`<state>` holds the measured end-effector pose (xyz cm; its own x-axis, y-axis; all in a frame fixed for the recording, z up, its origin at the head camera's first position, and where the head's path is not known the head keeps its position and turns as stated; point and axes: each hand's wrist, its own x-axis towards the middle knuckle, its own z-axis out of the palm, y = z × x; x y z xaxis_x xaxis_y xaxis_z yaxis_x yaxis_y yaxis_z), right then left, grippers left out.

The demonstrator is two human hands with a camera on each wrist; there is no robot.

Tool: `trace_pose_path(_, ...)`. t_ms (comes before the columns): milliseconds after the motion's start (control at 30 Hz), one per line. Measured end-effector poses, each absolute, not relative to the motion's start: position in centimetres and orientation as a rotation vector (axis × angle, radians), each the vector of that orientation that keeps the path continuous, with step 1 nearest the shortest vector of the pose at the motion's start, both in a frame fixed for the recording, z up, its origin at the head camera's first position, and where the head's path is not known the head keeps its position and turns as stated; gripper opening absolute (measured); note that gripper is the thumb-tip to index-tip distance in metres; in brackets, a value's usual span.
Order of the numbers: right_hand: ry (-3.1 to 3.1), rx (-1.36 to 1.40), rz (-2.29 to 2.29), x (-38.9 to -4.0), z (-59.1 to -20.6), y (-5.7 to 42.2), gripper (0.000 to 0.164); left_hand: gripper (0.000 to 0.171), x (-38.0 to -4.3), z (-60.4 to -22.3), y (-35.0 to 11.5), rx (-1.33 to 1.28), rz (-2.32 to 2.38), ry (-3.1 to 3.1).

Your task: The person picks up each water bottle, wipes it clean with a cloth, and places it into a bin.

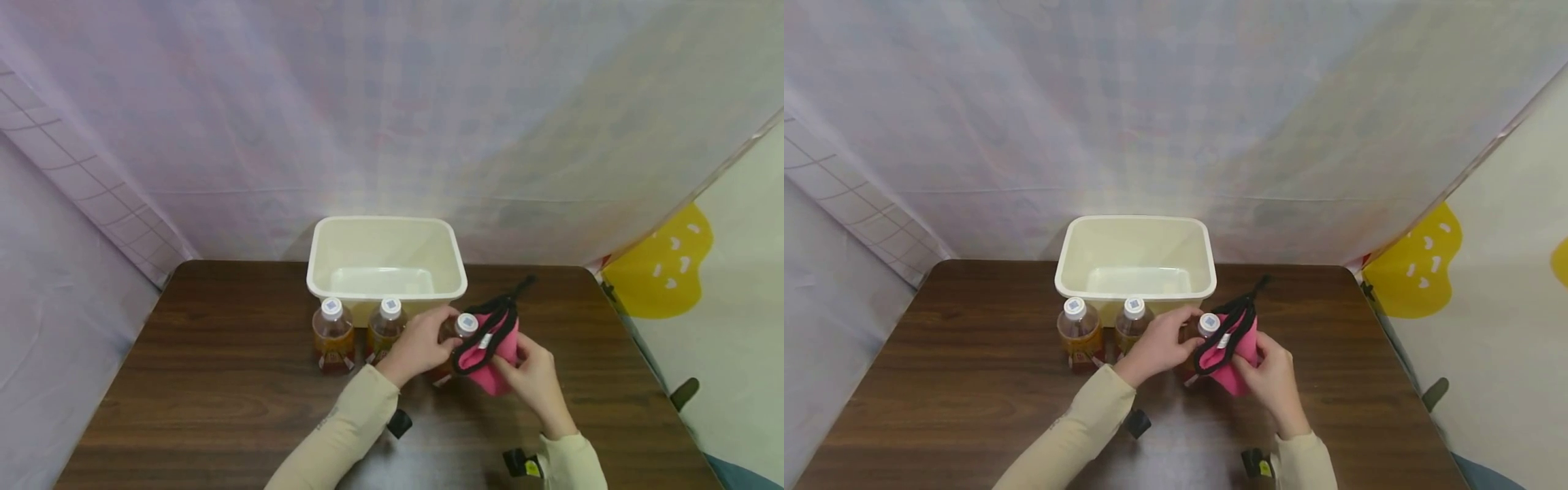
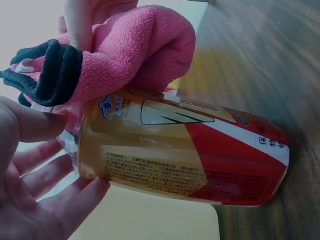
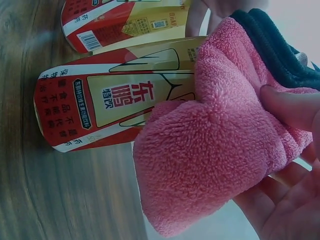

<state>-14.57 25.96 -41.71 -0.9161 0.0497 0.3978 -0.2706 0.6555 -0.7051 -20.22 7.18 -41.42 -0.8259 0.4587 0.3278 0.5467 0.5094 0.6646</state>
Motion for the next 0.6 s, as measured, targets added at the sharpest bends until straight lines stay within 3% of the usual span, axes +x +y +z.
trace_pose_path(600, -2.476, 0.132, 1.073, -14.7, -44.2, 25.7, 0.018, 0.03, -20.1, -41.9, 7.4, -0.834, -1.216, -2.587)
